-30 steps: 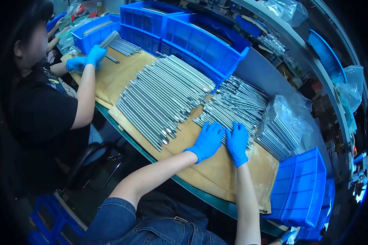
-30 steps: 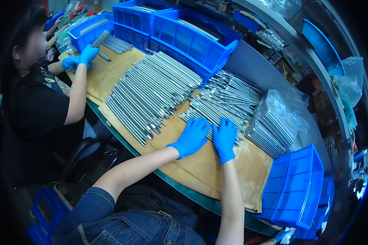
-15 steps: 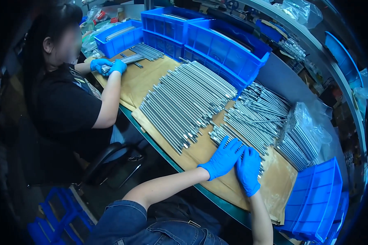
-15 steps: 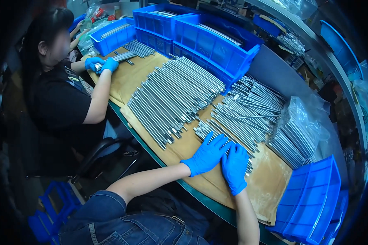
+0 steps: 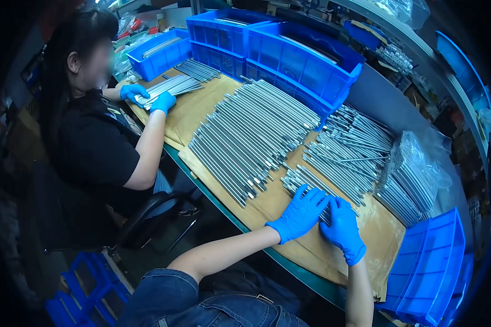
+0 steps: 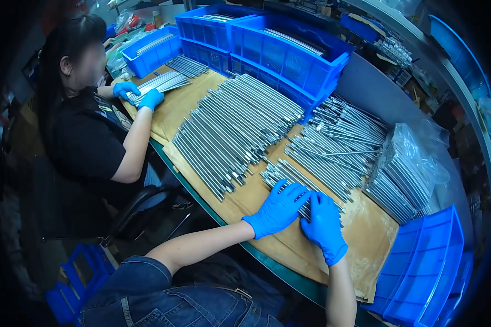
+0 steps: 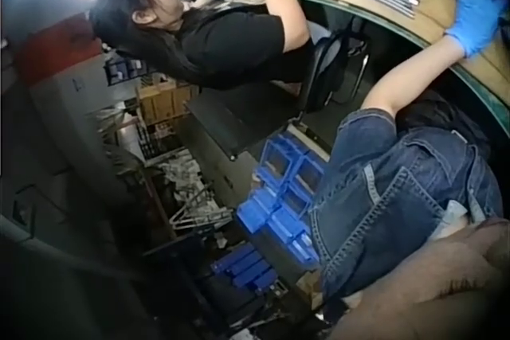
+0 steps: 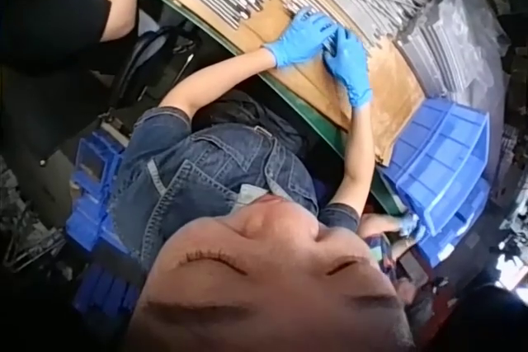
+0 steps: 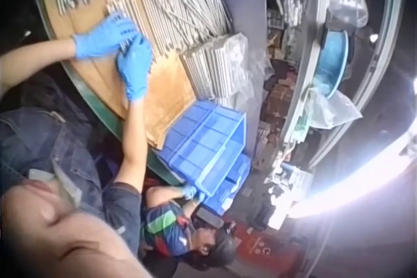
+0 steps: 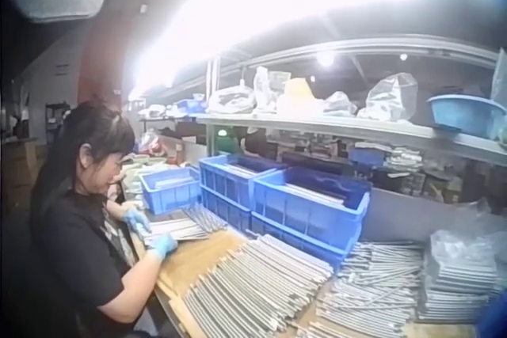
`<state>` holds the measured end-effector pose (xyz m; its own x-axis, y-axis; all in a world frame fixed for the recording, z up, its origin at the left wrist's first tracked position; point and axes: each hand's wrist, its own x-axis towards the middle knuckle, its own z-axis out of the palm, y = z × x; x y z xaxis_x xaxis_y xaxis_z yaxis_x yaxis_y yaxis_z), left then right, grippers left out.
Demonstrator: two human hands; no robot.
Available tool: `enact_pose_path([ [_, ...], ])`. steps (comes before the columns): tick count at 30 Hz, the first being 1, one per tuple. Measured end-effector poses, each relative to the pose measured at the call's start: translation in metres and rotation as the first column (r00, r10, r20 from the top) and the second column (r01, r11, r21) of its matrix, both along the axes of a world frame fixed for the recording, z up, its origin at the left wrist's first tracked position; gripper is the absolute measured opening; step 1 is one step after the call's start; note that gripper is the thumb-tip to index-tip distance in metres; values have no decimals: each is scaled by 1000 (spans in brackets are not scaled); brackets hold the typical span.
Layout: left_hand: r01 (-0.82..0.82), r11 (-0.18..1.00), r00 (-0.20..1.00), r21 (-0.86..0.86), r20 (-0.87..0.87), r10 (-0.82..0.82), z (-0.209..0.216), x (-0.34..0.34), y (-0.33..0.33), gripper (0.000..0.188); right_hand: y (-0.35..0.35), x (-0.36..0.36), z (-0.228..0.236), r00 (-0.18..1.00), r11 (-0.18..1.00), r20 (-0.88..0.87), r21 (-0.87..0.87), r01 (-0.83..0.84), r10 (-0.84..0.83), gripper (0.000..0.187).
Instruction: Sorting and arranging silver metal rods into bundles at a production workstation.
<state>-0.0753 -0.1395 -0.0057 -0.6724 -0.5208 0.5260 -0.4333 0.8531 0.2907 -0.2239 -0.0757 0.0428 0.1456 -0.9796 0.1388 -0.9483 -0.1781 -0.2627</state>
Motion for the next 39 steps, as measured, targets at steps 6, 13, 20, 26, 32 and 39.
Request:
enact_pose_path([
  [6,-2,1000,1000,22,18,2,6,11,10,42,-4,8,7,998,993,56,113,-20,13,43],
  [13,52,991,998,126,32,-56,5,35,27,49,16,42,3,999,998,-18,28,48,-48,36],
  [20,133,975,964,176,-253,-86,9,42,35,44,18,40,-1,994,996,-72,-26,85,-87,32],
  [26,173,957,931,231,-355,-82,6,51,49,38,11,36,10,991,993,-112,84,87,-77,29],
  [32,168,950,919,264,-390,-54,4,50,51,34,19,38,-9,985,994,-137,-15,108,-109,29],
  [39,229,933,910,276,-401,-105,12,56,49,30,14,44,-5,984,992,-132,-37,118,-122,28],
])
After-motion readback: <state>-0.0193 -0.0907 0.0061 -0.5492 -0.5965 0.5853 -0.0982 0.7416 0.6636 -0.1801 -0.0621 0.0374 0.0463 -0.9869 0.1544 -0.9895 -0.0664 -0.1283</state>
